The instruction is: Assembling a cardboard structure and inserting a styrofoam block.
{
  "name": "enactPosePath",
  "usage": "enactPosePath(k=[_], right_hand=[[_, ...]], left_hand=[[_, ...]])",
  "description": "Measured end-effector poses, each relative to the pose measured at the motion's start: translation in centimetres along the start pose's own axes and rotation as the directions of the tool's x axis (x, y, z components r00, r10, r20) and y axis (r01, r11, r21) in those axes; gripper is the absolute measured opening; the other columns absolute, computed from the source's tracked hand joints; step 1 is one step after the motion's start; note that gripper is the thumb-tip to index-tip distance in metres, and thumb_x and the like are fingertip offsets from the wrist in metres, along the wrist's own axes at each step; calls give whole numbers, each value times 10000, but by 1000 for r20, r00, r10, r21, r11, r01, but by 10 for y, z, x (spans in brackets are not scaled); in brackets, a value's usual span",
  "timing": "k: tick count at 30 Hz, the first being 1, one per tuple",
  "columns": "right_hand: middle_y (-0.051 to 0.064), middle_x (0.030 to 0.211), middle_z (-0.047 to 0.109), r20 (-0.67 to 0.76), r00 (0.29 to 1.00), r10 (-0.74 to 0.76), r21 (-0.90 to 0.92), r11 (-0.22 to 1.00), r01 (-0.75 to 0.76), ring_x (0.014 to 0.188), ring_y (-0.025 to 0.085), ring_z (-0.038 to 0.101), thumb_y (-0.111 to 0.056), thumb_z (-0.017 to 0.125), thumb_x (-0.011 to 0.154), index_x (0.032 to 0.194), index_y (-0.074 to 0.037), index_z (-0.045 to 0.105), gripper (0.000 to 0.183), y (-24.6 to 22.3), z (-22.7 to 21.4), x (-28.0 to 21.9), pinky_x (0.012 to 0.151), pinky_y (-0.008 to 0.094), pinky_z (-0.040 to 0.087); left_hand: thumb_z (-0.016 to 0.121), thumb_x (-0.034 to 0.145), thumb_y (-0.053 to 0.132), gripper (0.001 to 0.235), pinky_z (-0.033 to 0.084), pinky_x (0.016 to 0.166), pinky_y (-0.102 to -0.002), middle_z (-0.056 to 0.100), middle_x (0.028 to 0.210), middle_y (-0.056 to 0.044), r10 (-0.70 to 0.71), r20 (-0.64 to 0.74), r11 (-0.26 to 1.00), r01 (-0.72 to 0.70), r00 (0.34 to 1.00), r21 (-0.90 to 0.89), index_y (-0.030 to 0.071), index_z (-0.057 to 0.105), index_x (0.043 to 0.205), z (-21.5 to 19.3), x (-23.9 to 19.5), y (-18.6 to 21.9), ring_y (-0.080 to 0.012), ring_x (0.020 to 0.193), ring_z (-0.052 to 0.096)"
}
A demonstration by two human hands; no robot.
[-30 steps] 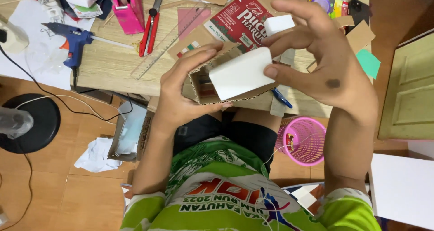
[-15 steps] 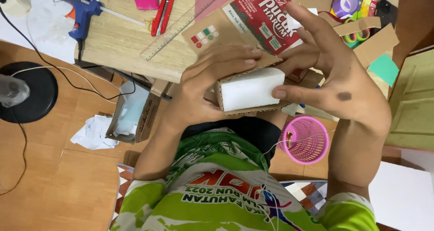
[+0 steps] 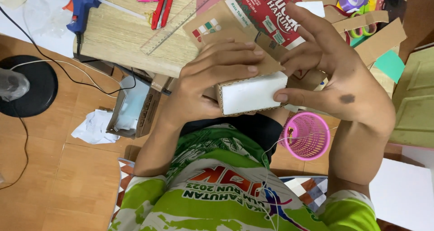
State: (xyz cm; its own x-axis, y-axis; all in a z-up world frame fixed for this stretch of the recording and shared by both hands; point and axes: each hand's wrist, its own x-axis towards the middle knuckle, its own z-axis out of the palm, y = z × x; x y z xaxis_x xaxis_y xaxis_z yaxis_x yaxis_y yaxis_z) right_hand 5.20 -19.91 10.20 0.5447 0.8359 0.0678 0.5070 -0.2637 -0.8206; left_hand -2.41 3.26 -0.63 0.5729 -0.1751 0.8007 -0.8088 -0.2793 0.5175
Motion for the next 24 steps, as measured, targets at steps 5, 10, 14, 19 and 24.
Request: enactPosePath(k=[5,10,14,19,24], right_hand=[[35,827,682,20,1000,22,-96,995,-20,942,153,632,-129,852,769,1567,-92,256,997,2,-2,0,1314,485,241],[62,855,692,19,1000,-11,-106,994,13,955,177,654,-132,855,766,1568,-57,232,1018,1,-2,-2,1279,461,301],[116,850,709,-26,987,158,-62,985,-160,913,176,634,-78,874,732,1609,-122,227,1091,-2,2,-1,733,287,540],[94,967,686,-20,997,74,-38,996,-74,936,172,692,-106,858,741,1588,-89,266,1034,2,3,-3,1020,372,466],[323,1412,605,-311,908,-280,-105,960,260,1389,395,603,-375,647,900,1626,-52,273,878,44,29,-21,1289,502,466]], left_hand=[[854,982,244,467,479,1253,-547,610,1429,-154,-2,30,1000,3,1000,-29,57,608,1333,0,1,0,-358,1394,612],[864,989,218,490,468,1284,-551,609,1449,-129,-28,66,998,32,997,-60,70,594,1370,1,-3,0,-354,1425,592],[850,998,136,427,460,1265,-552,637,1415,-110,-47,86,996,54,995,-72,69,616,1349,1,-6,0,-362,1427,580],[866,972,101,431,521,1216,-519,654,1384,-133,-41,43,995,44,998,-85,57,622,1324,2,-4,3,-344,1362,635],[875,945,198,465,520,1189,-498,659,1368,-142,-23,-45,998,20,999,-65,56,614,1303,-2,-4,3,-339,1335,659]])
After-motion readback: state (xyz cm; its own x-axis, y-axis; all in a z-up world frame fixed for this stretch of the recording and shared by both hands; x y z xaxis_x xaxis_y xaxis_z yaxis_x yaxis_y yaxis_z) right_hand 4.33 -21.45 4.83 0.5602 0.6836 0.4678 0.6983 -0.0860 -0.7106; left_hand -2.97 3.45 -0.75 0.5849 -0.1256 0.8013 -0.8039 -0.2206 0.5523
